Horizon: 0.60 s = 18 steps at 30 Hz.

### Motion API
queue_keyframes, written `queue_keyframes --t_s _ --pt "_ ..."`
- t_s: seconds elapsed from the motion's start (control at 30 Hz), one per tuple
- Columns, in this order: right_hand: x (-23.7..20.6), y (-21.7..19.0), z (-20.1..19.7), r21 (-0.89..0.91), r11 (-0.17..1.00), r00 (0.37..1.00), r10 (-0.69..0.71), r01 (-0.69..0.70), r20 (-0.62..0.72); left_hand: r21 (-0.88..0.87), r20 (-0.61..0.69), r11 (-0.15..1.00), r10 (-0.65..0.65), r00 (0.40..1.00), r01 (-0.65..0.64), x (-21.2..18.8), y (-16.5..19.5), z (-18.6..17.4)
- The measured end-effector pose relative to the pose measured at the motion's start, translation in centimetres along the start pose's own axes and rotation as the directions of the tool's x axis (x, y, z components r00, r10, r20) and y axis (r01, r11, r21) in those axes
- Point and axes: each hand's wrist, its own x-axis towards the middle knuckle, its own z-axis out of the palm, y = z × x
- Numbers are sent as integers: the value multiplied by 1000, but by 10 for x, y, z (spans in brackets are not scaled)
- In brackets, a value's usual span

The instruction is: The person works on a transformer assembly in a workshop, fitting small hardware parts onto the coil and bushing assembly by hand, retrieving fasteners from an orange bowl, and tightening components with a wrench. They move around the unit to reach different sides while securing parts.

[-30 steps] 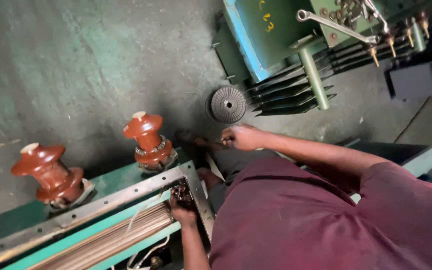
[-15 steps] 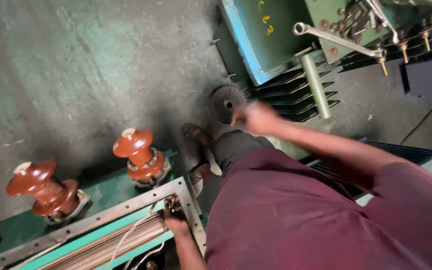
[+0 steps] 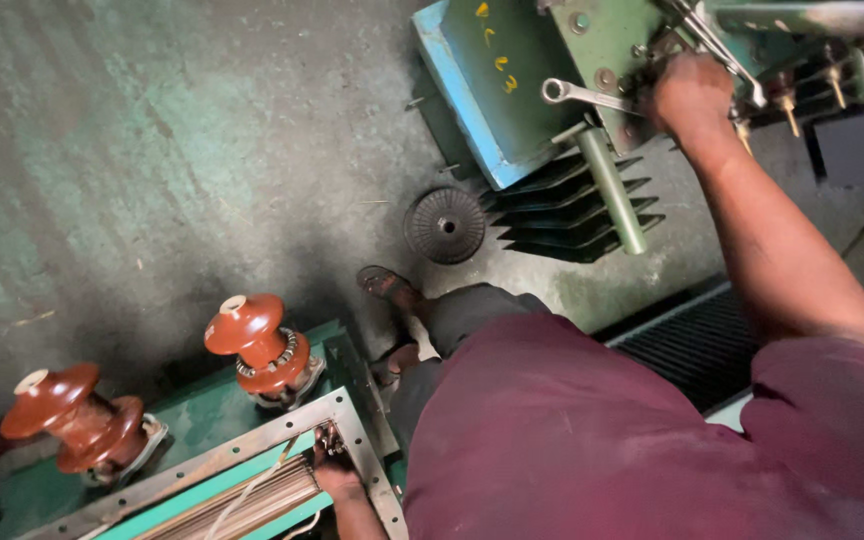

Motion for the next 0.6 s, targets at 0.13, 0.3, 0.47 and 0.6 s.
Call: queue_keyframes --t_s 0.13,0.3,0.47,0.6 --pt "3 -18 3 -174 978 991 -125 115 -42 -81 81 996 30 996 -24 -3 15 -6" --pt "24 -53 -24 13 995 984 98 -101 152 -224 26 975 13 1000 -7 9 30 -10" --pt "21 -63 -18 50 993 981 95 -105 170 -244 135 970 47 990 -13 27 24 -27" --pt "20 -69 -9 65 993 980 86 -100 182 -93 1 993 69 998 -69 34 26 -33"
